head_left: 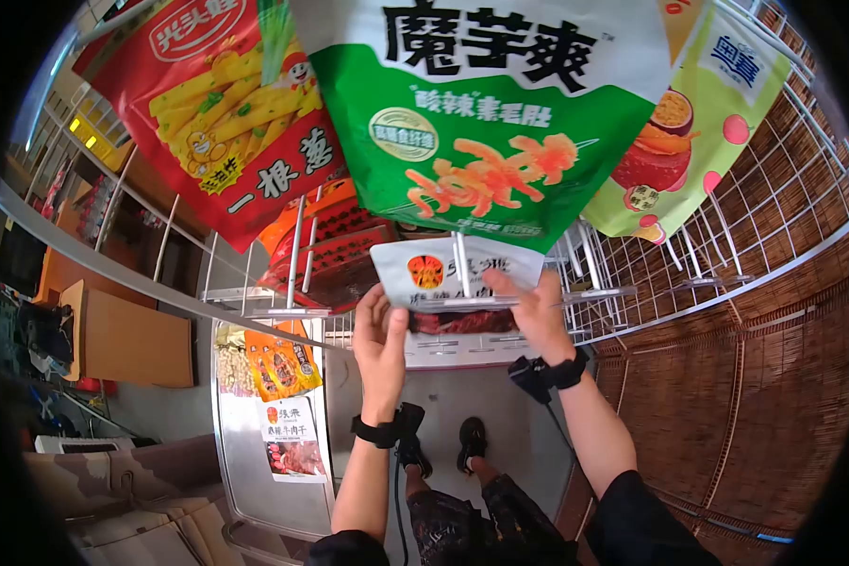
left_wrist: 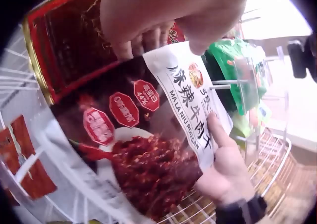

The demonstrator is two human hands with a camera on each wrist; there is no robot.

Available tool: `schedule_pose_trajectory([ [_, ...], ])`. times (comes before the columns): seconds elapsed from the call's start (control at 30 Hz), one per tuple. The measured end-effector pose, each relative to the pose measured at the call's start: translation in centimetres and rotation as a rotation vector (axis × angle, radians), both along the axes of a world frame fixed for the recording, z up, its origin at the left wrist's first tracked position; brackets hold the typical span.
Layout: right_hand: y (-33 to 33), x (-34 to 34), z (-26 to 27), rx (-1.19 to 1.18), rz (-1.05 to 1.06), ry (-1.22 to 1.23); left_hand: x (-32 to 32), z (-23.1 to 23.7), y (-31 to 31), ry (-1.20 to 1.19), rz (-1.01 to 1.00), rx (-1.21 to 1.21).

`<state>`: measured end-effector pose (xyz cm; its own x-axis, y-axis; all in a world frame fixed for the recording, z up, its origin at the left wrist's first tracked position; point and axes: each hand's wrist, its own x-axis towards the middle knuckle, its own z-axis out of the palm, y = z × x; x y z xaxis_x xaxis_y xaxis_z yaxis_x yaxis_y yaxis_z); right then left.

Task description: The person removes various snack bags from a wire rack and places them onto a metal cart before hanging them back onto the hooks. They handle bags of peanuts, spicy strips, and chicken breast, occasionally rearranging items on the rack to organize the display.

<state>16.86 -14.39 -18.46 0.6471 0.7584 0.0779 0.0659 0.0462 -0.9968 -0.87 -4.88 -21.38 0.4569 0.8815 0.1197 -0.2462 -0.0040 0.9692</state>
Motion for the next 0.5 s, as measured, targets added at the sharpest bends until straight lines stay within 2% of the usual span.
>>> schedule_pose_trajectory([
  [0.03, 0.7, 0.6, -0.3, 0.072, 0.019, -0.006, -0.3, -1.0, -0.7, 0.054, 0.090, 0.039],
  [0.1, 1.7, 1.4, 0.3, 0.054, -0.037, -0.161, -2.4, -3.0, -3.2, 0.235, 0.052, 0.131],
  [0.17, 3.3, 2.2, -0.5, 0.112, -0.062, -0.196, -5.4, -4.9, -6.3, 0.418, -0.154, 0.181],
  [0.23, 4.3, 3.5, -2.2, 0.165, -0.096, -0.233, -9.2, -8.5, -9.7, 0.534, -0.383, 0.065],
  [0.3, 4.9, 4.8, -3.7, 0.038, -0.129, -0.246, -11.8, -8.1, -12.2, 0.639, -0.487, -0.125],
  [0.33, 5.5, 4.8, -3.8, 0.088, -0.170, -0.341, -13.7, -10.0, -13.8, 0.639, -0.497, -0.207],
  [0.37, 5.6, 5.0, -3.6, 0.007, -0.170, -0.437, -15.6, -12.0, -15.1, 0.637, -0.506, -0.289],
  [0.43, 6.5, 7.5, -7.4, 0.156, -0.217, -0.718, -18.5, -12.7, -15.8, 0.620, -0.491, -0.295],
  [0.5, 6.1, 7.2, -6.2, 0.072, -0.153, -0.319, -21.5, -12.7, -15.4, 0.810, -0.499, -0.449],
])
